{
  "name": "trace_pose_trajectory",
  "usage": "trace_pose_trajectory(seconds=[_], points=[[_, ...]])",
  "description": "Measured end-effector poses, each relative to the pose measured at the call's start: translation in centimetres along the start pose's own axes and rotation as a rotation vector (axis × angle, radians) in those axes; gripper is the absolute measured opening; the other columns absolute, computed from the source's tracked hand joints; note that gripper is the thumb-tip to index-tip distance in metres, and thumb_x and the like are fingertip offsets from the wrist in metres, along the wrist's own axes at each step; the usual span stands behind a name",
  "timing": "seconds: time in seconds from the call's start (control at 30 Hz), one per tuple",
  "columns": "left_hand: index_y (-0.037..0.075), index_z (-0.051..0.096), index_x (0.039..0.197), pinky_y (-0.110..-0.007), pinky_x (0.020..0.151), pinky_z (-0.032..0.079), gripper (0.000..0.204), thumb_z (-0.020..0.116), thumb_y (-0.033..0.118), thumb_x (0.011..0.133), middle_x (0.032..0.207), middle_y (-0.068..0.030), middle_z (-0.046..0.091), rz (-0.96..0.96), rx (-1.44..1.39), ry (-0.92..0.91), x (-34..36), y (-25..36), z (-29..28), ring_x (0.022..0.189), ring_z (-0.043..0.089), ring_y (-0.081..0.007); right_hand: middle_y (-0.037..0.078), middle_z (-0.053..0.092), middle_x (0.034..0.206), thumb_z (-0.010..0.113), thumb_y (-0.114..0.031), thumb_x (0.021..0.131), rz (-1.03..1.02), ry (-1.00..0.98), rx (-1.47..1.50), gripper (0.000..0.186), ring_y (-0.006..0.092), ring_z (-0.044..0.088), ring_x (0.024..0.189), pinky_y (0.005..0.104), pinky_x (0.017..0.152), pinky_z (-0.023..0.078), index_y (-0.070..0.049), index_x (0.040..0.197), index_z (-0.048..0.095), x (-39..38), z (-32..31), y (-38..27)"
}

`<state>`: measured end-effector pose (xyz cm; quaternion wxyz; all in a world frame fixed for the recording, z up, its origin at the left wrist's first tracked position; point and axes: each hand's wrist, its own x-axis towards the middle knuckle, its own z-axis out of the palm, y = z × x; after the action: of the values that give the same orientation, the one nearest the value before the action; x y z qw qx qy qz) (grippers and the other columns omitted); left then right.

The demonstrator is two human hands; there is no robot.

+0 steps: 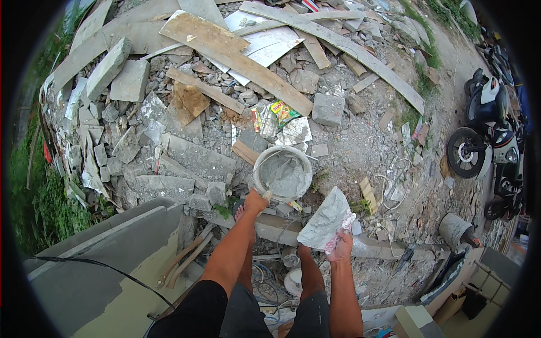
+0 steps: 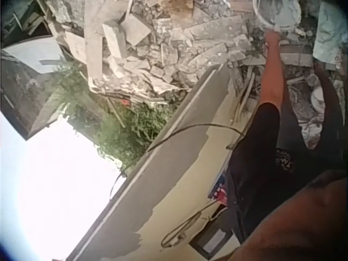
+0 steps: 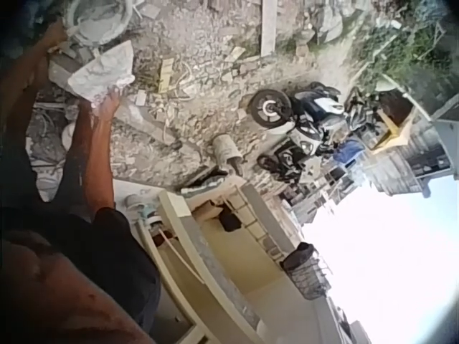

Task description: Applying and smoothing plaster or mortar onto an exterior wall using a trowel.

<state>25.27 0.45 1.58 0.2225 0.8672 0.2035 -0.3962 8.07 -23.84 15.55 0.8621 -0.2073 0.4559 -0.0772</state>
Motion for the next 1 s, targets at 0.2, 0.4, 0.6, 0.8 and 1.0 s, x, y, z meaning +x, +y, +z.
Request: trace_pose_trajectory(seconds=[0.2, 0.4, 0.6, 0.8, 1.0], points=[[-0.002, 0.041, 0.127, -0.046, 0.094, 0.048, 0.077, 0.083, 0.022, 0.067, 0.119, -0.0294, 0.058, 0.159, -0.117, 0.208, -7.1, -5.1, -8.9, 0.112, 0.058, -0.0428, 0.015, 0.06, 0.121, 0.054, -0.008, 0.075, 0.108, -0.222, -0.043, 0.057, 0.0336, 0.058, 0.113, 0.0476, 0.098, 0.048, -0.001, 0.131, 0.049, -2.0, 6.9, -0.4], [-0.004, 0.047, 0.125, -0.045, 0.099, 0.043, 0.057, 0.069, 0.025, 0.082, 0.124, -0.0257, 0.054, 0.427, -0.494, 0.574, -28.2, -8.1, -18.3, 0.12, 0.052, -0.0403, 0.016, 0.054, 0.125, 0.052, -0.014, 0.086, 0.458, -0.775, -0.375, 0.052, 0.0333, 0.056, 0.108, 0.0509, 0.088, 0.049, -0.003, 0.137, 0.043, -3.0, 17.9, -3.6], [0.002, 0.053, 0.114, -0.044, 0.094, 0.045, 0.039, 0.069, 0.017, 0.082, 0.115, -0.0205, 0.057, 0.181, -0.392, 1.688, -48.6, -18.8, -34.0, 0.11, 0.055, -0.0384, 0.015, 0.063, 0.113, 0.054, -0.016, 0.098, 0.548, -0.913, -0.612, 0.033, 0.0289, 0.061, 0.097, 0.0446, 0.08, 0.054, -0.003, 0.129, 0.053, -1.3, 30.1, -2.6], [-0.001, 0.049, 0.117, -0.049, 0.099, 0.038, 0.039, 0.061, 0.019, 0.086, 0.123, -0.0244, 0.052, -0.146, -0.149, 2.399, -63.9, -33.0, -48.5, 0.114, 0.049, -0.043, 0.021, 0.051, 0.136, 0.05, -0.005, 0.083, 0.269, -1.617, -0.343, 0.063, 0.036, 0.056, 0.121, 0.0479, 0.102, 0.048, 0.004, 0.144, 0.033, -40.0, 54.8, -0.2], [-0.003, 0.044, 0.128, -0.052, 0.109, 0.028, 0.049, 0.057, 0.025, 0.09, 0.143, -0.0274, 0.037, -0.359, -0.014, 2.477, -70.5, -42.3, -59.1, 0.132, 0.036, -0.0437, 0.017, 0.059, 0.119, 0.05, 0.003, 0.082, 0.061, -1.987, -0.344, 0.047, 0.026, 0.064, 0.105, 0.0385, 0.092, 0.055, 0.006, 0.129, 0.044, -63.4, 72.5, 6.5]])
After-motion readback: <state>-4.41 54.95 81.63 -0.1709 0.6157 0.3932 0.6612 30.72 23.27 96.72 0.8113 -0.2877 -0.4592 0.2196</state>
